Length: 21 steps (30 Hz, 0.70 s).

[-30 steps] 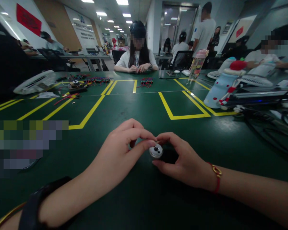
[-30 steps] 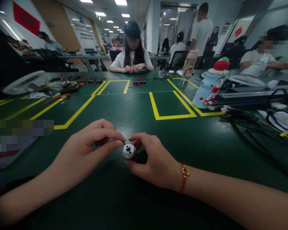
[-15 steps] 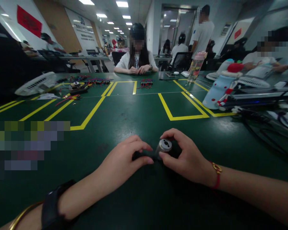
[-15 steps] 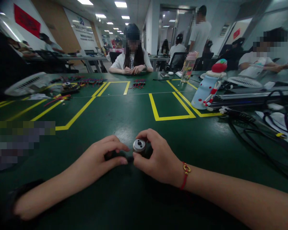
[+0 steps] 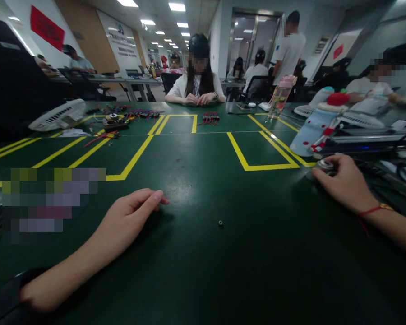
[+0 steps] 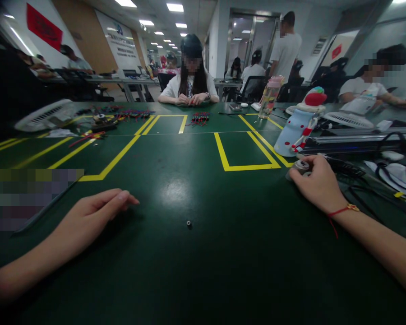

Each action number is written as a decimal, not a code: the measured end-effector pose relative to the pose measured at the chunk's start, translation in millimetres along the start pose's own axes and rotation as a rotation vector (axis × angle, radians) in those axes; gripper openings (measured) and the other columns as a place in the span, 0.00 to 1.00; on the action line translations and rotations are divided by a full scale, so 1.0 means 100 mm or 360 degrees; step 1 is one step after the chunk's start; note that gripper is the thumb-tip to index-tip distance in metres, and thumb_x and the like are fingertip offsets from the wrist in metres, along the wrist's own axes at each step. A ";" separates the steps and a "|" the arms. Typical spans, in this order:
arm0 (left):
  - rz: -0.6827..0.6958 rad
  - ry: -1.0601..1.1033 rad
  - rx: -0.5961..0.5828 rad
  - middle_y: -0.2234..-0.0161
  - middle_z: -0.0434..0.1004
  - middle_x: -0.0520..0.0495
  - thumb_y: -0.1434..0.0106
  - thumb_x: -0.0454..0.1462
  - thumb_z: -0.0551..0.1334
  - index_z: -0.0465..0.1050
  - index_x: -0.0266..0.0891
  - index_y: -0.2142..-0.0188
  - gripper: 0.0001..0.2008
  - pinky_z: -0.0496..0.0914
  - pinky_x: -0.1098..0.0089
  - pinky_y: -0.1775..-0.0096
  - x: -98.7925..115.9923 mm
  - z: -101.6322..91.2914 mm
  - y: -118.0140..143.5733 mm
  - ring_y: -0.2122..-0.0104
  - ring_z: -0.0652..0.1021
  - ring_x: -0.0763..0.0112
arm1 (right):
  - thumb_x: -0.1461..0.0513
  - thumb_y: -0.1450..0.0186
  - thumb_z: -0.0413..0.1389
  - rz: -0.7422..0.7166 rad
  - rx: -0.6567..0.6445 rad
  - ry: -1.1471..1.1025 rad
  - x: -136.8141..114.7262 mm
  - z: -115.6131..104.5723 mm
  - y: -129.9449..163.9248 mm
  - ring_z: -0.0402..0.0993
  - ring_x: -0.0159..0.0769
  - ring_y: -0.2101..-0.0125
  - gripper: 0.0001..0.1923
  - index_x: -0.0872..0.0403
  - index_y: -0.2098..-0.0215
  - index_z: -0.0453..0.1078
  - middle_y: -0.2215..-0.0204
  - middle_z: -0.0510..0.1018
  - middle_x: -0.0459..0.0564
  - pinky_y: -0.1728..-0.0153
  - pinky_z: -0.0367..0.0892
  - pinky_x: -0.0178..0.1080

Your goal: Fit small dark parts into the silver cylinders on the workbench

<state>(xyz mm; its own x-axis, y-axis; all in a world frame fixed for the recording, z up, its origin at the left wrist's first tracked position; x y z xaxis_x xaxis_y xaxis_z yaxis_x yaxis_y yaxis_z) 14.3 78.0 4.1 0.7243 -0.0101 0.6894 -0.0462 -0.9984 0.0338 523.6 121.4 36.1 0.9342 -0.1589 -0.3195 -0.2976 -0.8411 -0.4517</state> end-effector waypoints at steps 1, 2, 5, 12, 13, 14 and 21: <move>0.0003 -0.0001 -0.0010 0.70 0.74 0.51 0.35 0.56 0.51 0.76 0.41 0.62 0.25 0.64 0.68 0.65 0.02 0.01 0.00 0.68 0.74 0.64 | 0.49 0.44 0.56 -0.0043 0.0078 0.0055 -0.06 -0.03 0.03 0.66 0.51 0.52 0.28 0.56 0.51 0.64 0.52 0.68 0.64 0.52 0.61 0.50; 0.0001 -0.0001 -0.0016 0.70 0.74 0.51 0.35 0.56 0.51 0.76 0.41 0.62 0.25 0.64 0.68 0.65 0.03 0.02 0.00 0.67 0.74 0.64 | 0.48 0.45 0.57 -0.0134 0.0157 0.0113 -0.18 -0.07 0.09 0.61 0.54 0.47 0.32 0.58 0.48 0.62 0.48 0.65 0.66 0.48 0.58 0.53; -0.0005 -0.0003 -0.0014 0.70 0.73 0.52 0.35 0.57 0.50 0.76 0.41 0.63 0.25 0.63 0.68 0.65 0.03 0.02 -0.01 0.67 0.74 0.64 | 0.45 0.43 0.56 -0.0654 0.0058 0.0118 -0.88 -0.05 0.44 0.56 0.55 0.43 0.36 0.56 0.43 0.62 0.44 0.62 0.64 0.45 0.53 0.56; 0.0059 -0.0046 -0.0031 0.69 0.75 0.51 0.35 0.55 0.52 0.76 0.43 0.64 0.22 0.63 0.66 0.61 0.02 0.03 -0.02 0.64 0.75 0.62 | 0.47 0.37 0.54 -0.1223 -0.0884 -0.0491 -2.31 0.26 1.40 0.58 0.44 0.45 0.16 0.41 0.55 0.74 0.43 0.65 0.47 0.47 0.57 0.51; 0.0062 -0.0053 -0.0027 0.68 0.75 0.51 0.35 0.54 0.52 0.76 0.43 0.64 0.22 0.64 0.66 0.61 0.03 0.03 -0.02 0.64 0.75 0.62 | 0.49 0.36 0.54 -0.1234 -0.0883 -0.0504 -2.37 0.28 1.41 0.59 0.43 0.45 0.13 0.41 0.59 0.76 0.44 0.66 0.45 0.47 0.56 0.51; 0.0061 -0.0057 -0.0024 0.69 0.75 0.51 0.35 0.54 0.52 0.76 0.43 0.64 0.22 0.64 0.66 0.61 0.03 0.03 -0.02 0.64 0.75 0.62 | 0.51 0.35 0.53 -0.1233 -0.0869 -0.0510 -2.38 0.28 1.38 0.60 0.42 0.46 0.11 0.42 0.62 0.76 0.46 0.68 0.45 0.47 0.56 0.50; 0.0072 -0.0029 -0.0035 0.69 0.75 0.52 0.36 0.56 0.52 0.76 0.44 0.64 0.22 0.63 0.67 0.62 0.03 0.05 -0.03 0.65 0.74 0.63 | 0.48 0.36 0.50 -0.0905 -0.0171 -0.0175 -1.42 -0.20 0.41 0.68 0.40 0.56 0.18 0.51 0.64 0.74 0.60 0.76 0.50 0.52 0.60 0.46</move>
<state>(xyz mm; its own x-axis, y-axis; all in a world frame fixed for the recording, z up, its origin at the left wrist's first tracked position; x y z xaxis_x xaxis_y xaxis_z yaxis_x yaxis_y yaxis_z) 20.3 80.5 2.1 0.7336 -0.0566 0.6773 -0.0941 -0.9954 0.0187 382.7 98.8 79.2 0.9137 0.3820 -0.1388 0.2709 -0.8271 -0.4925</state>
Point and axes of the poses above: each hand's wrist, its own y-axis away from the middle knuckle, its own z-axis out of the palm, x = y × z, the point moved 8 cm from there along -y, towards the middle knuckle
